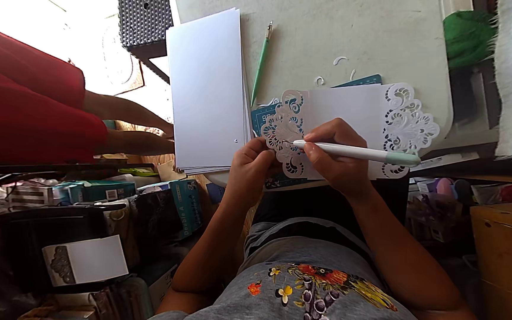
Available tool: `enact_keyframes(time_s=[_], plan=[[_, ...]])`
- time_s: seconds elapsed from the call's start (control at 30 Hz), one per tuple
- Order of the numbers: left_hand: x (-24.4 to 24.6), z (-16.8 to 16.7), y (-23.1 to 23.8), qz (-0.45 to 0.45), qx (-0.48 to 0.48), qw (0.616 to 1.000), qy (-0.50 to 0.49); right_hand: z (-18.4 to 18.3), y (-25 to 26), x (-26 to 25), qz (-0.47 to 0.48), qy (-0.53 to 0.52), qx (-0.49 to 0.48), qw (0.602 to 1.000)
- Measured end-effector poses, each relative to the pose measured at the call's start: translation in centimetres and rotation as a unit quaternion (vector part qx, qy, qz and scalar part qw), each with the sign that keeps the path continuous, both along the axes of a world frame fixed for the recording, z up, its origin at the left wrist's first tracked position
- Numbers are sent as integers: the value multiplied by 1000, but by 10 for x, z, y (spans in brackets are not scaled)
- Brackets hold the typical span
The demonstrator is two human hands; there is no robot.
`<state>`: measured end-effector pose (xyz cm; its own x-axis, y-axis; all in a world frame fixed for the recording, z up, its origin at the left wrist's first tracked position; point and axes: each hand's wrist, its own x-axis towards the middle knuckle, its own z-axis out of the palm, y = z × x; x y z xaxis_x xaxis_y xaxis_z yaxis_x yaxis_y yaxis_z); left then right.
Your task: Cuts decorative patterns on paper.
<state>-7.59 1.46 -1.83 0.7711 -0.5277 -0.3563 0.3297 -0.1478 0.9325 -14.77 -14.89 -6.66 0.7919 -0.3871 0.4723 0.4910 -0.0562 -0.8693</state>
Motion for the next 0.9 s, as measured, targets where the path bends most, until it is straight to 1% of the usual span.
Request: enact_keyframes(time_s=[0.1,0.33,0.5,0.63,0.77,0.9], plan=[[0,0,0,6,-8,1000,8,0,1,0,-2,5,-20,1000],[1,-2,0,-1,-13,1000,20,0,0,0,2,-1,-9,1000],[1,-1,-1,0,-22,999,26,-1,-4,-1,8,-7,24,1000],[-1,2,0,2,-19,1000,19,-1,-3,0,28,-6,8,1000],[-2,4,0,3,-22,999,23,0,-2,0,24,-2,-6,1000],[-2,4,-1,1,-31,999,27,0,-4,-1,13,-2,24,1000]])
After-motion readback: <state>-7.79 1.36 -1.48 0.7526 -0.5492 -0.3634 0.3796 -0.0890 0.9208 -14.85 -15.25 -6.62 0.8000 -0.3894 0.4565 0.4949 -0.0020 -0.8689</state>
